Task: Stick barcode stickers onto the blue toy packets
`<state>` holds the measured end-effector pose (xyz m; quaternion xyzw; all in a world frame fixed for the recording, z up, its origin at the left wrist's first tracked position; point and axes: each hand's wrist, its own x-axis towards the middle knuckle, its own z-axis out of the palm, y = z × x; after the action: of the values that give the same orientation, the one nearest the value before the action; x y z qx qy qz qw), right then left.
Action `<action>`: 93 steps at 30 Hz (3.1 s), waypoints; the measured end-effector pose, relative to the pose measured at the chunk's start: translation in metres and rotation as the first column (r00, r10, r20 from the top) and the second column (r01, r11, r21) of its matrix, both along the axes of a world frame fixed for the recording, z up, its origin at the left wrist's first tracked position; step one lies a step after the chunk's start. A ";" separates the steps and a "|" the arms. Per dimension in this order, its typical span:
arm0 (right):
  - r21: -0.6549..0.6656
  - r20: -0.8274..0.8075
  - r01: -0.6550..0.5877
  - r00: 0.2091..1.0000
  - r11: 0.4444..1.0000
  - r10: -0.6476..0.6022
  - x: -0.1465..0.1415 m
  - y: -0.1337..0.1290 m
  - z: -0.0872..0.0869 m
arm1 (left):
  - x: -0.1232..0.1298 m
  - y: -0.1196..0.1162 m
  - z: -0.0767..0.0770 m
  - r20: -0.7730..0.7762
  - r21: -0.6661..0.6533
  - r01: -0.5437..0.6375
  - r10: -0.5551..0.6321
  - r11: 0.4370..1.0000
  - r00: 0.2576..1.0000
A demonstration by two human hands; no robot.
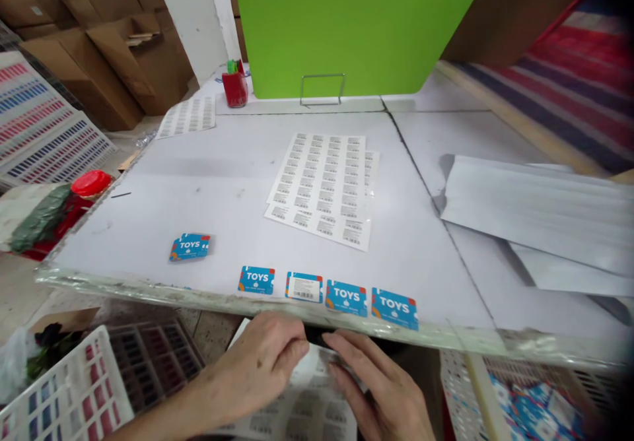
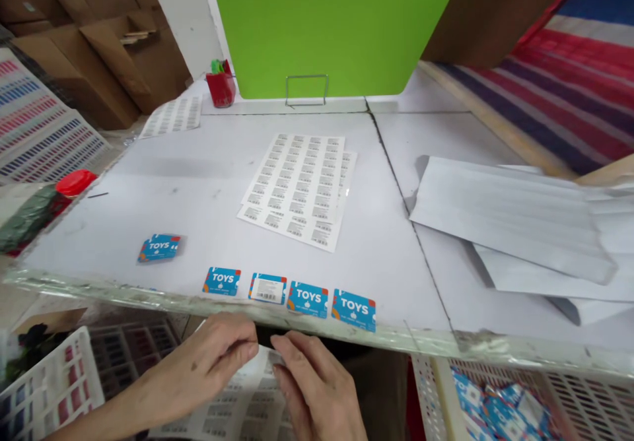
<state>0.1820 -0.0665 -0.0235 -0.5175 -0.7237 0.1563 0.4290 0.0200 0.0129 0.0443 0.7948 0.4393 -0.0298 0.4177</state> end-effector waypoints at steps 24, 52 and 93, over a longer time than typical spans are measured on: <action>-0.274 -0.120 -0.061 0.992 0.960 0.029 0.022 0.002 0.020 | -0.014 0.002 0.000 0.110 -0.167 -0.131 0.150 0.977 0.983; 0.031 -0.014 0.124 0.992 0.992 -0.124 0.010 -0.006 0.002 | -0.007 -0.004 -0.006 0.132 -0.134 -0.221 0.238 0.966 0.962; -0.131 -0.066 -0.028 0.998 0.991 0.019 0.004 0.005 0.008 | 0.013 -0.005 -0.001 0.077 -0.064 -0.055 0.060 0.996 0.995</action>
<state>0.1864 -0.0617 -0.0154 -0.5309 -0.7036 0.2253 0.4151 0.0326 0.0080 0.0437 0.7692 0.4440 -0.0002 0.4596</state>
